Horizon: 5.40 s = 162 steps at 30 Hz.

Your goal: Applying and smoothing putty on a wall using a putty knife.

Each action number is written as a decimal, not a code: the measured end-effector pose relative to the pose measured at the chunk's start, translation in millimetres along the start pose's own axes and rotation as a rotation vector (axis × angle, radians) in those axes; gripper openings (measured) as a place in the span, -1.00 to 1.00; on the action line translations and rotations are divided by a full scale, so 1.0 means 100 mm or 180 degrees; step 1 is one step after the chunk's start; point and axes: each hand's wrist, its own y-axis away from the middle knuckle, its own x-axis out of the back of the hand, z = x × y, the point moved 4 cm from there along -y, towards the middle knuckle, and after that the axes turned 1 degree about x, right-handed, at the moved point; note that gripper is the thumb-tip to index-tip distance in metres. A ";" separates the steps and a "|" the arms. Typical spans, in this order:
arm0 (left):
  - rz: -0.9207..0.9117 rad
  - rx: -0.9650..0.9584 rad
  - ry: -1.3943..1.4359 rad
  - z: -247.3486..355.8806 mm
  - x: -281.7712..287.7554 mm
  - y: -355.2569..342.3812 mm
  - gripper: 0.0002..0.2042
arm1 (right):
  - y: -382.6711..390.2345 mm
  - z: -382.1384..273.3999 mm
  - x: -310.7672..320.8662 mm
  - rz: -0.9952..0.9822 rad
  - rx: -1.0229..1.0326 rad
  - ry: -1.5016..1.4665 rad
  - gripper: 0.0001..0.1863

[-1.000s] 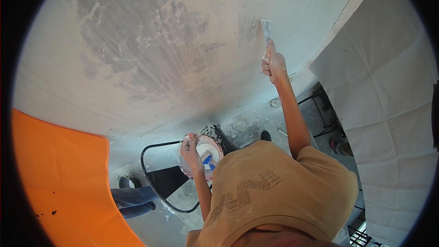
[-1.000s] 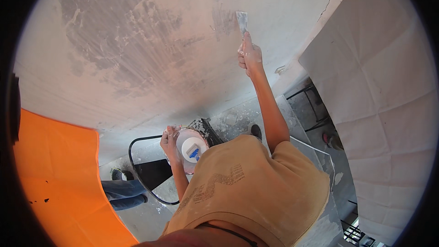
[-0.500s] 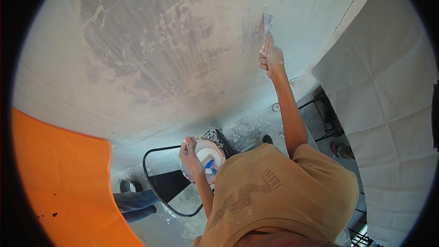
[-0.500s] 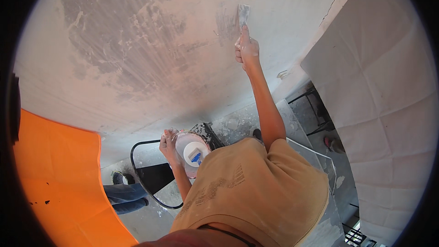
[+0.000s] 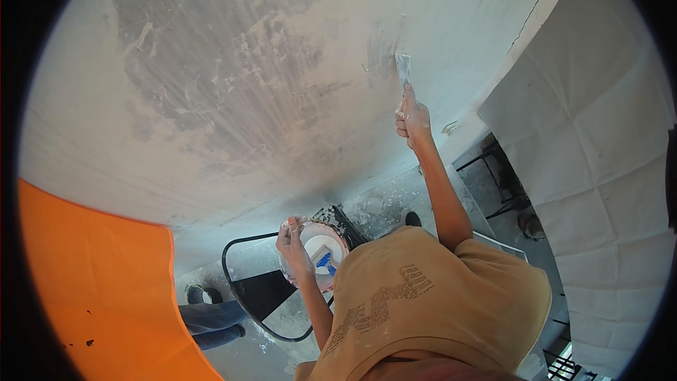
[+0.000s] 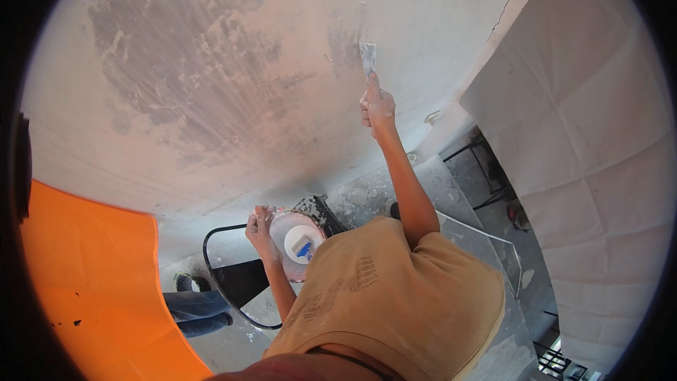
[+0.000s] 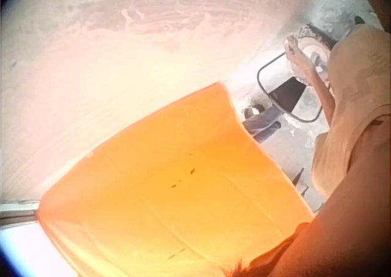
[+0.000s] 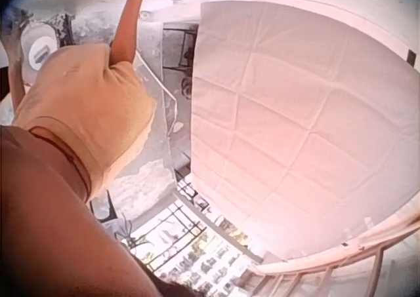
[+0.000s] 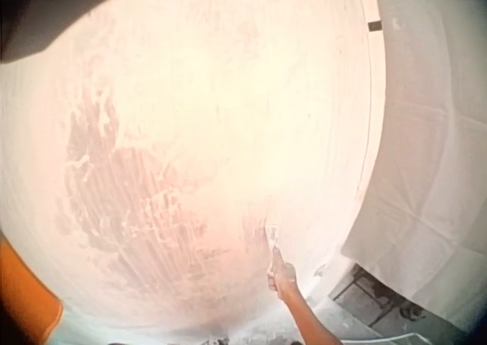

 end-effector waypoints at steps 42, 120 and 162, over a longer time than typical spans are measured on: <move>-0.1566 0.0099 -0.0362 0.10 -1.06 0.18 -0.66 | -0.29 0.39 0.04 -0.0171 -0.0179 0.0313 -0.43; -0.2182 0.0362 -0.0328 -0.01 -1.33 -0.21 -0.56 | -0.12 -0.18 -0.04 -0.0207 -0.0151 0.0691 -0.43; -0.2372 0.0848 0.0310 0.29 -3.30 -0.37 -0.66 | -0.36 0.24 0.23 0.0803 0.0020 0.1735 -0.27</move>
